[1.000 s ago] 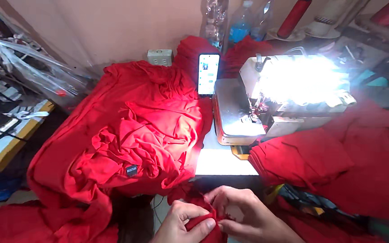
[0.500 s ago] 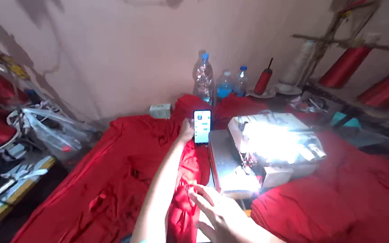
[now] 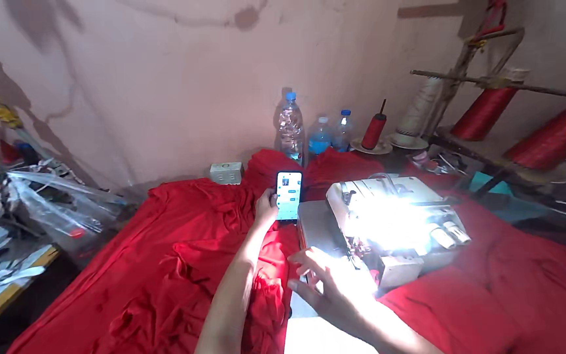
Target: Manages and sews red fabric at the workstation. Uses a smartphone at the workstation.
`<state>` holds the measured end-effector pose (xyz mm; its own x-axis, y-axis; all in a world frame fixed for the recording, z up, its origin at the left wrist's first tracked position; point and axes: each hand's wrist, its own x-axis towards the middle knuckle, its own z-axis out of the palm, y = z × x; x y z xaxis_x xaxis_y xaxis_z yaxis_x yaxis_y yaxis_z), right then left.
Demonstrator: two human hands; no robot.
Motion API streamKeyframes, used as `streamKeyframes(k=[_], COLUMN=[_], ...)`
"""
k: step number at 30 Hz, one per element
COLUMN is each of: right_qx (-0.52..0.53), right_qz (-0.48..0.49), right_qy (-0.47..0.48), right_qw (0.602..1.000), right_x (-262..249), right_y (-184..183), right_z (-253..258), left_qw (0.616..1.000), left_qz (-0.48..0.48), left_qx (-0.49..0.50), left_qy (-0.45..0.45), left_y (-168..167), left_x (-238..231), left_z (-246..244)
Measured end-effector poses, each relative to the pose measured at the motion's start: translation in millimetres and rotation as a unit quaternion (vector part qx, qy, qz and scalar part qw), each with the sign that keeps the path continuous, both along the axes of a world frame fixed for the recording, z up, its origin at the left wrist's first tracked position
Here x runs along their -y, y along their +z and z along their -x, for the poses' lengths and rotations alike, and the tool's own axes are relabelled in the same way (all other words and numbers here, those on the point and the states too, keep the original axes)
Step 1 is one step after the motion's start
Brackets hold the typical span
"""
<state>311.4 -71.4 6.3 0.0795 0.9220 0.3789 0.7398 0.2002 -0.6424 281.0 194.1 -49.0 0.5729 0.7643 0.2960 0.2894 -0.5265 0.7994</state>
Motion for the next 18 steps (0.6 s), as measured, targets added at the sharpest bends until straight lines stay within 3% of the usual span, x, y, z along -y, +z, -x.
streamKeyframes(k=[5, 8, 12, 14, 18], right_qx=[-0.040, -0.158, -0.380, -0.390, -0.370], right_qz=[-0.021, -0.046, 0.058, 0.086, 0.085], right_qy=[-0.104, -0.128, -0.010, 0.056, 0.082], right_qw=[0.994, 0.978, 0.923, 0.915, 0.921], right_x=[-46.8, -90.2, -126.5, -133.1, -133.6], right_y=[15.8, 21.0, 34.7, 27.7, 15.7], right_z=[-0.3, -2.5, -10.3, -13.5, -10.5], left_qw=[0.998, 0.998, 0.997, 0.996, 0.992], left_qz=[-0.039, -0.024, 0.007, 0.015, 0.062], left_qx=[0.021, 0.042, 0.057, 0.062, 0.090], left_qy=[0.042, 0.049, 0.051, 0.060, 0.067], left_y=[44.2, 75.1, 96.5, 95.3, 87.1], left_x=[-3.0, 4.8, 32.5, 42.9, 50.1], left_z=[34.7, 66.3, 103.6, 115.9, 128.1])
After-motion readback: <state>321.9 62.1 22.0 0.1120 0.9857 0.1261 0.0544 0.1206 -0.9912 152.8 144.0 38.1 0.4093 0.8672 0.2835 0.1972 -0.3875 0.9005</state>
